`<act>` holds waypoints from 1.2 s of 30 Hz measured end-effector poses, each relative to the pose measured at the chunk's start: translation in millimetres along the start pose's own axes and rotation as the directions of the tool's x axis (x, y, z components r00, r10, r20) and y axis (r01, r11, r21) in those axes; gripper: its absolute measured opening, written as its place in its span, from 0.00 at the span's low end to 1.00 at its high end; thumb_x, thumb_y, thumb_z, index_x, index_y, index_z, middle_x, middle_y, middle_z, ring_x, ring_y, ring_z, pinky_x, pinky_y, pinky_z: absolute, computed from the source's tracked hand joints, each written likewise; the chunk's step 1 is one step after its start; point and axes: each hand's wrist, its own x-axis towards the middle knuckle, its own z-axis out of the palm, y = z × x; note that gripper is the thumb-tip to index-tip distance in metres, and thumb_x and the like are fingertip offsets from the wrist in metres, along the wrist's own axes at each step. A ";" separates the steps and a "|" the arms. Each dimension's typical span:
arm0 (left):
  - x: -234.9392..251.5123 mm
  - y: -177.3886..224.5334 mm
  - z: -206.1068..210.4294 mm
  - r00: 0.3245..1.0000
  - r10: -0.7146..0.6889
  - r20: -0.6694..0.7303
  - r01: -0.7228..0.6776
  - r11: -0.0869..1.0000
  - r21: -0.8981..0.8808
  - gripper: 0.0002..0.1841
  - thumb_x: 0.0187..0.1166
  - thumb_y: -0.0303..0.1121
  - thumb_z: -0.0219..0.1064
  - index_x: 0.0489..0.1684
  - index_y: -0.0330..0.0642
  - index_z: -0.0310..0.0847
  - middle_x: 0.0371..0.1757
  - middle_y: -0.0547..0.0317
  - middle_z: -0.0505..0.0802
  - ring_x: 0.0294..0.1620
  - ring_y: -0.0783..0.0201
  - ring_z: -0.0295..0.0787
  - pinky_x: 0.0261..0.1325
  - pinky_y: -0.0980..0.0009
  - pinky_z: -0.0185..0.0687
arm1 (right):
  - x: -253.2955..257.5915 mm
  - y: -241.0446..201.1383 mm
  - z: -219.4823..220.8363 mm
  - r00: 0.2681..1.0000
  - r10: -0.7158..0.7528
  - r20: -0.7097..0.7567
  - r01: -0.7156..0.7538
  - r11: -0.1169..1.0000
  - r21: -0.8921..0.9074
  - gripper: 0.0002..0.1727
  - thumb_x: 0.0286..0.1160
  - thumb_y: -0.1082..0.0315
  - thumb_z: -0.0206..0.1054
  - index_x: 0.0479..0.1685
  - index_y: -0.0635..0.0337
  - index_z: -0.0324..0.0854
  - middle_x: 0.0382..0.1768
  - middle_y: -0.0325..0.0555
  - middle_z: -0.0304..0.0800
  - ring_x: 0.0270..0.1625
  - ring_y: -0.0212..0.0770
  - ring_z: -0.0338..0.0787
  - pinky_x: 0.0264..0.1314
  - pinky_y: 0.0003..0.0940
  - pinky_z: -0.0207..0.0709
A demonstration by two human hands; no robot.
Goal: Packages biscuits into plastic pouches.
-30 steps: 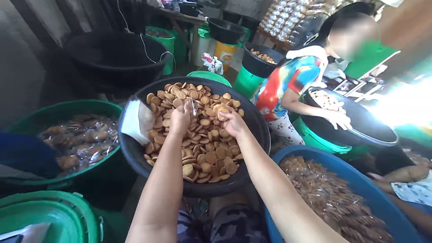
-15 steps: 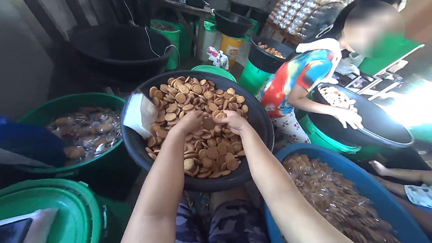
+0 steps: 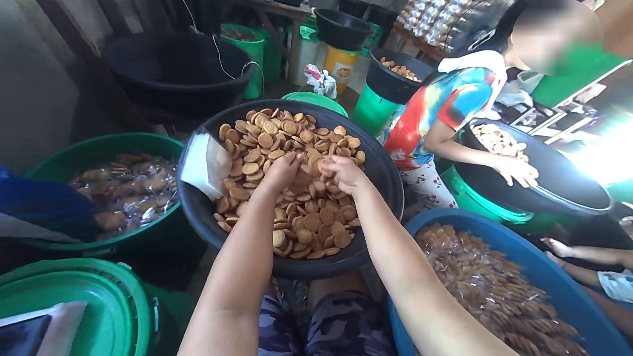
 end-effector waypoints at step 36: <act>-6.2 10.1 12.7 0.987 0.006 0.158 0.094 0.781 -0.617 0.25 0.96 0.50 0.42 0.76 0.49 0.77 0.54 0.55 0.91 0.52 0.63 0.89 0.58 0.59 0.85 | -0.7 1.9 11.5 0.830 -0.556 -0.051 0.459 0.732 -0.504 0.22 0.86 0.51 0.64 0.41 0.62 0.91 0.37 0.44 0.94 0.40 0.31 0.90 0.50 0.35 0.84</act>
